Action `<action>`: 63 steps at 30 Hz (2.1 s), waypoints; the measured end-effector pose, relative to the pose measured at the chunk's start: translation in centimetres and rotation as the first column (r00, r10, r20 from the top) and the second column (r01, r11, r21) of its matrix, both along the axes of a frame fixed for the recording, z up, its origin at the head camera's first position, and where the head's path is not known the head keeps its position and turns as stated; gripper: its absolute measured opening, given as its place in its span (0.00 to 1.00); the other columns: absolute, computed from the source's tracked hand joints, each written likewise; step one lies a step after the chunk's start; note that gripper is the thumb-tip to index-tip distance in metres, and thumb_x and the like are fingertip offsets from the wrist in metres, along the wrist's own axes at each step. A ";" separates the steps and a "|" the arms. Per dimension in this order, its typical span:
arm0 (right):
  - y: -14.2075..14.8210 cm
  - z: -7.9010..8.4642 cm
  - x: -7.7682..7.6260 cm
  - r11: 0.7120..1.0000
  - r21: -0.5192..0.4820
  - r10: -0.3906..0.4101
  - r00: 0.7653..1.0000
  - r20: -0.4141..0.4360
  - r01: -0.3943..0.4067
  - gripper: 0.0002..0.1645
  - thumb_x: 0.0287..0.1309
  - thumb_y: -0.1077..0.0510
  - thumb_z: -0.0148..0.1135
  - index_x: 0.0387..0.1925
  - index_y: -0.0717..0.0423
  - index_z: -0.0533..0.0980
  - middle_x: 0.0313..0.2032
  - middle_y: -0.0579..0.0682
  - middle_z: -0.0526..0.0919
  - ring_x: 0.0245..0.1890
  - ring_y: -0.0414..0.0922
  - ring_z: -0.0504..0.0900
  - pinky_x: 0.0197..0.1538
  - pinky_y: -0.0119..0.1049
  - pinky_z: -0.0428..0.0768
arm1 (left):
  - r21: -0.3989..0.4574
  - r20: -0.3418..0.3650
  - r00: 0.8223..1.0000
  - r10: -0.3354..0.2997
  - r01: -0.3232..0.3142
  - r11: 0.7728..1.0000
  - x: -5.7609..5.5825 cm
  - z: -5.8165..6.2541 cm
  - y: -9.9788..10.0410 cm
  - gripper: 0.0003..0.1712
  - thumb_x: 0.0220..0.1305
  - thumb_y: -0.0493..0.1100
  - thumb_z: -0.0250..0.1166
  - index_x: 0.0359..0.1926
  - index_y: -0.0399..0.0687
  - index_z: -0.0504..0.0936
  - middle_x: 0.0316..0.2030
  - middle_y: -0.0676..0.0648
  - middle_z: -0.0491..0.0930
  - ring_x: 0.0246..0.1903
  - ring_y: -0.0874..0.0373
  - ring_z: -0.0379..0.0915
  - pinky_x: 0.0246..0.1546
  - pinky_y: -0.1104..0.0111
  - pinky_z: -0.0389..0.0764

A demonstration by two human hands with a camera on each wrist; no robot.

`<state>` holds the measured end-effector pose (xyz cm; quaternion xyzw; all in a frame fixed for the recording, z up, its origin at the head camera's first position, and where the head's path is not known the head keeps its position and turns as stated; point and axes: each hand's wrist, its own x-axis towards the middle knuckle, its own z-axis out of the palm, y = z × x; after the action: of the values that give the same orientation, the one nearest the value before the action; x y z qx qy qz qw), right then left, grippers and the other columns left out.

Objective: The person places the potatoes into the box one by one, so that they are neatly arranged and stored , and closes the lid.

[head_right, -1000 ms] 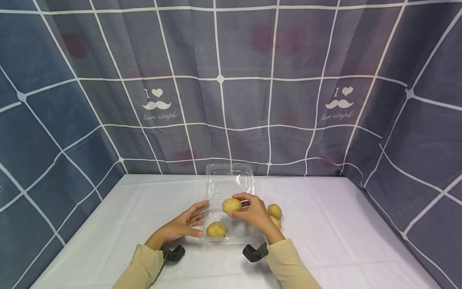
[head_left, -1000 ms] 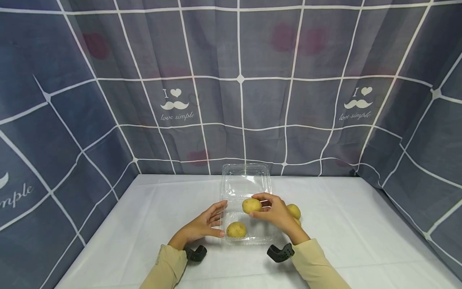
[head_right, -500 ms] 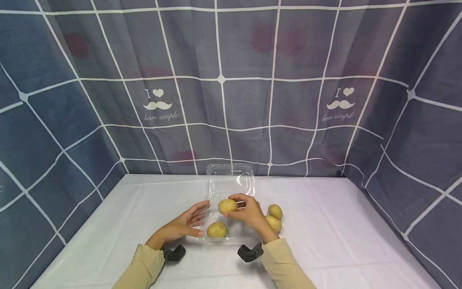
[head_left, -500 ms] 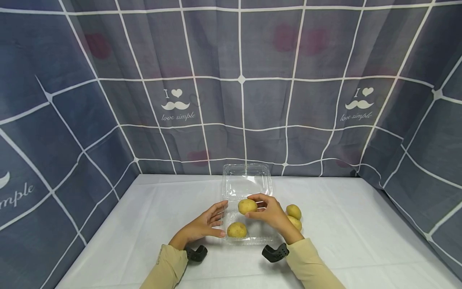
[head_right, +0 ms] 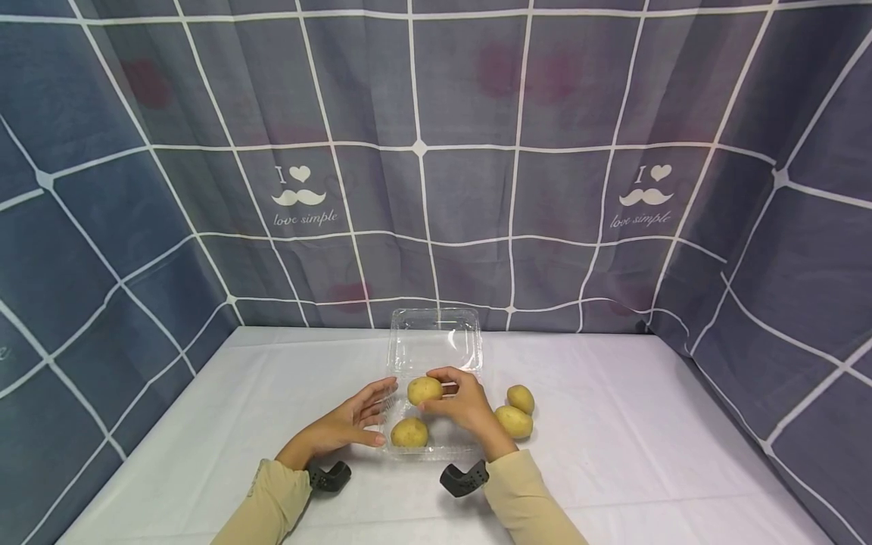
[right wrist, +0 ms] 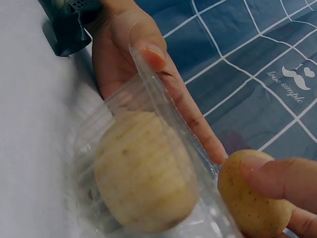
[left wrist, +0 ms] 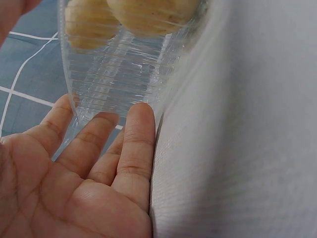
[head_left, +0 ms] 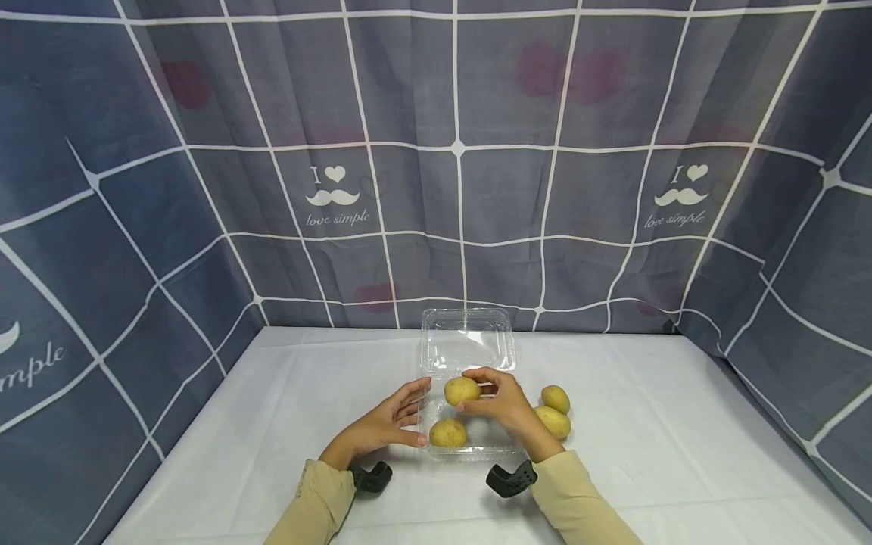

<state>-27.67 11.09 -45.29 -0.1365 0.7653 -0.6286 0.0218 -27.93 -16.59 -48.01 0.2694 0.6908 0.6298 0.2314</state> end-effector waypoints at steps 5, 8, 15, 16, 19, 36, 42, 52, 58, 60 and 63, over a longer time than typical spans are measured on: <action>-0.5 0.0 0.2 1.000 0.006 -0.028 0.999 0.022 0.028 0.34 0.50 0.71 0.80 0.60 0.75 0.79 0.51 0.59 0.88 0.46 0.46 0.85 0.48 0.32 0.83 | 0.002 -0.008 1.000 -0.003 0.003 1.000 0.0 0.1 0.0 0.64 0.64 0.36 0.80 0.86 0.36 0.44 0.84 0.28 0.42 0.82 0.28 0.44 0.80 0.48 0.64; -0.9 0.1 0.3 0.999 0.008 -0.047 0.998 0.033 0.047 0.35 0.49 0.71 0.80 0.60 0.75 0.79 0.50 0.60 0.87 0.46 0.48 0.86 0.47 0.32 0.84 | 0.000 -0.005 1.000 -0.001 0.001 1.000 0.0 0.1 0.0 0.64 0.64 0.36 0.80 0.87 0.37 0.44 0.85 0.28 0.42 0.82 0.28 0.44 0.80 0.49 0.65; -1.6 0.2 0.7 0.997 0.036 -0.069 0.997 0.043 0.067 0.33 0.48 0.72 0.80 0.58 0.73 0.81 0.47 0.59 0.87 0.44 0.48 0.87 0.46 0.34 0.86 | -0.011 -0.004 1.000 0.000 0.000 1.000 0.0 -0.1 0.0 0.64 0.65 0.36 0.80 0.87 0.37 0.44 0.85 0.28 0.42 0.82 0.28 0.44 0.80 0.49 0.64; -1.6 0.2 0.7 0.997 0.047 -0.071 0.997 0.044 0.069 0.33 0.48 0.72 0.81 0.58 0.73 0.81 0.47 0.59 0.88 0.44 0.48 0.87 0.46 0.35 0.86 | -0.013 -0.011 1.000 -0.002 0.002 1.000 0.0 -0.1 0.0 0.64 0.65 0.37 0.80 0.87 0.37 0.44 0.85 0.28 0.42 0.82 0.28 0.44 0.80 0.49 0.64; -1.9 0.2 0.7 0.992 0.091 -0.093 0.995 0.043 0.089 0.32 0.47 0.71 0.82 0.57 0.70 0.82 0.44 0.58 0.88 0.43 0.47 0.86 0.47 0.39 0.87 | -0.014 -0.014 1.000 -0.003 0.003 1.000 -0.1 -0.1 0.1 0.64 0.65 0.37 0.80 0.87 0.37 0.44 0.85 0.28 0.41 0.82 0.28 0.44 0.80 0.49 0.63; -2.9 0.1 0.6 0.977 0.192 -0.109 0.993 0.054 0.097 0.28 0.45 0.67 0.82 0.52 0.64 0.85 0.41 0.57 0.88 0.43 0.51 0.85 0.45 0.43 0.86 | -0.007 -0.021 1.000 -0.006 0.005 1.000 0.0 -0.1 0.1 0.62 0.66 0.33 0.78 0.86 0.36 0.44 0.85 0.28 0.40 0.82 0.27 0.43 0.80 0.44 0.61; -3.1 0.0 0.4 0.979 0.183 -0.107 0.992 0.068 0.093 0.28 0.46 0.67 0.82 0.52 0.65 0.85 0.42 0.59 0.88 0.44 0.51 0.86 0.45 0.42 0.87 | -0.007 -0.019 1.000 -0.005 0.005 1.000 -0.1 -0.1 0.1 0.62 0.66 0.33 0.78 0.86 0.36 0.44 0.85 0.28 0.41 0.82 0.27 0.44 0.80 0.46 0.62; -3.3 0.1 0.3 0.981 0.172 -0.106 0.990 0.088 0.090 0.27 0.47 0.67 0.81 0.52 0.66 0.86 0.43 0.59 0.87 0.44 0.52 0.85 0.45 0.44 0.87 | -0.005 -0.032 0.999 -0.007 0.007 1.000 -0.1 -0.2 0.0 0.62 0.66 0.35 0.78 0.86 0.35 0.44 0.85 0.28 0.41 0.82 0.27 0.44 0.80 0.45 0.62; -3.3 -0.1 0.4 0.979 0.188 -0.094 0.992 0.084 0.076 0.25 0.49 0.67 0.78 0.53 0.66 0.85 0.44 0.58 0.88 0.46 0.52 0.85 0.49 0.44 0.86 | -0.011 -0.030 1.000 -0.004 0.003 1.000 -0.1 -0.2 -0.1 0.62 0.66 0.35 0.78 0.86 0.35 0.44 0.84 0.27 0.42 0.82 0.27 0.44 0.80 0.46 0.62; -3.3 -0.1 0.4 0.979 0.189 -0.093 0.992 0.082 0.076 0.25 0.49 0.67 0.77 0.52 0.66 0.85 0.44 0.57 0.88 0.46 0.52 0.85 0.49 0.44 0.87 | -0.011 -0.032 0.999 -0.003 0.003 1.000 -0.1 -0.2 -0.1 0.62 0.66 0.35 0.78 0.86 0.35 0.44 0.84 0.27 0.42 0.82 0.27 0.44 0.80 0.45 0.62; -3.3 0.0 0.4 0.979 0.189 -0.091 0.993 0.081 0.075 0.25 0.49 0.67 0.76 0.52 0.66 0.85 0.44 0.57 0.88 0.45 0.52 0.86 0.48 0.44 0.87 | -0.007 -0.035 0.999 -0.003 0.003 1.000 -0.1 -0.1 0.0 0.62 0.66 0.35 0.78 0.86 0.34 0.44 0.84 0.27 0.42 0.82 0.27 0.44 0.80 0.43 0.61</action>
<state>-27.23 7.78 -45.33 -0.0736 0.8239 -0.5603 0.0423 -27.98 -16.59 -48.14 0.2805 0.6965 0.6223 0.2212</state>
